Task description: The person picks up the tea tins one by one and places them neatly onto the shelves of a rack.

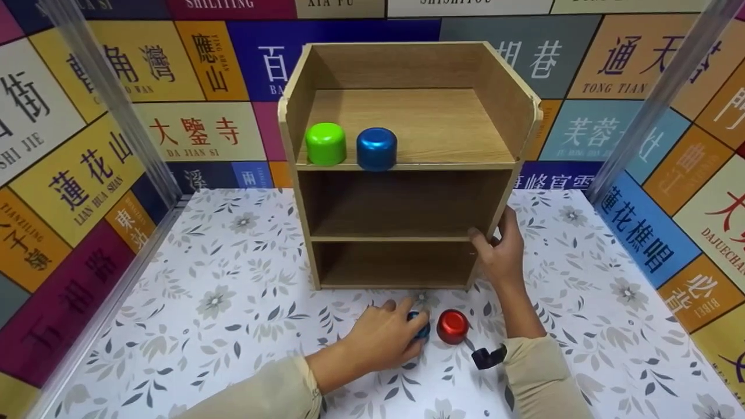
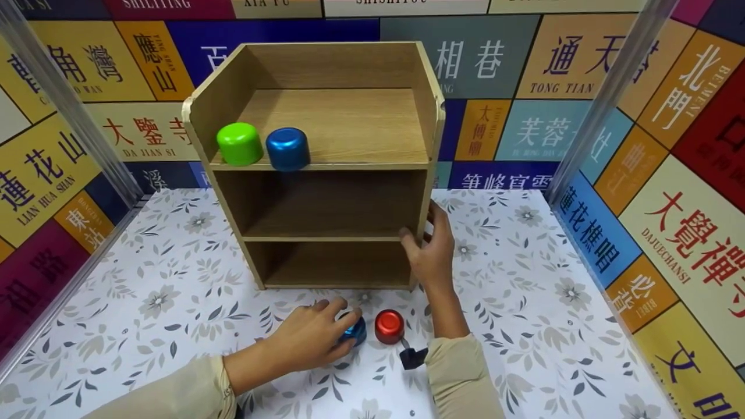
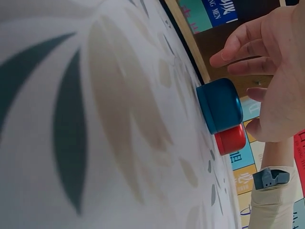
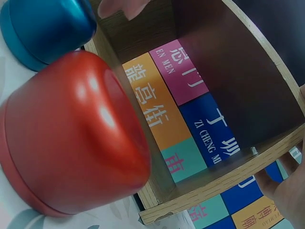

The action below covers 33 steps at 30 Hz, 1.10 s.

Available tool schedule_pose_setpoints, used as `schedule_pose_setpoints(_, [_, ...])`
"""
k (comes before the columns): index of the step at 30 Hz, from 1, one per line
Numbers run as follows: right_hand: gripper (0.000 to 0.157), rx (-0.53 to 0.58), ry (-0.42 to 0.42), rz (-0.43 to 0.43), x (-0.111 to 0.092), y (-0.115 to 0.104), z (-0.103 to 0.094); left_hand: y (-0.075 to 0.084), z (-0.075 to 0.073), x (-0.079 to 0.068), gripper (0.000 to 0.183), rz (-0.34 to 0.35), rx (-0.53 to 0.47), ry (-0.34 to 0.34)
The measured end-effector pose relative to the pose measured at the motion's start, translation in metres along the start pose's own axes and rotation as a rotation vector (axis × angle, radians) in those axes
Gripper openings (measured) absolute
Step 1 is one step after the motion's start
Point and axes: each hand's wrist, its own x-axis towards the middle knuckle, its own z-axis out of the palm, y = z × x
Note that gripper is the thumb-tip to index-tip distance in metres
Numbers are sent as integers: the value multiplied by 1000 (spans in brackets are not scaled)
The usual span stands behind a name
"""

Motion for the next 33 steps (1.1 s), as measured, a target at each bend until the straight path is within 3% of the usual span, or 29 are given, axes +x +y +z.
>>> schedule_pose_setpoints(7, [58, -4, -4, 10, -1, -2, 1, 0, 6, -2, 43, -23, -5, -53])
schedule_pose_setpoints(21, [58, -11, -7, 7, -1, -3, 0, 1, 5, 0, 51, -32, -18, -140])
schedule_pose_setpoints(33, [59, -11, -6, 5, 0, -2, -1, 2, 9, 0, 52, -7, -10, -118])
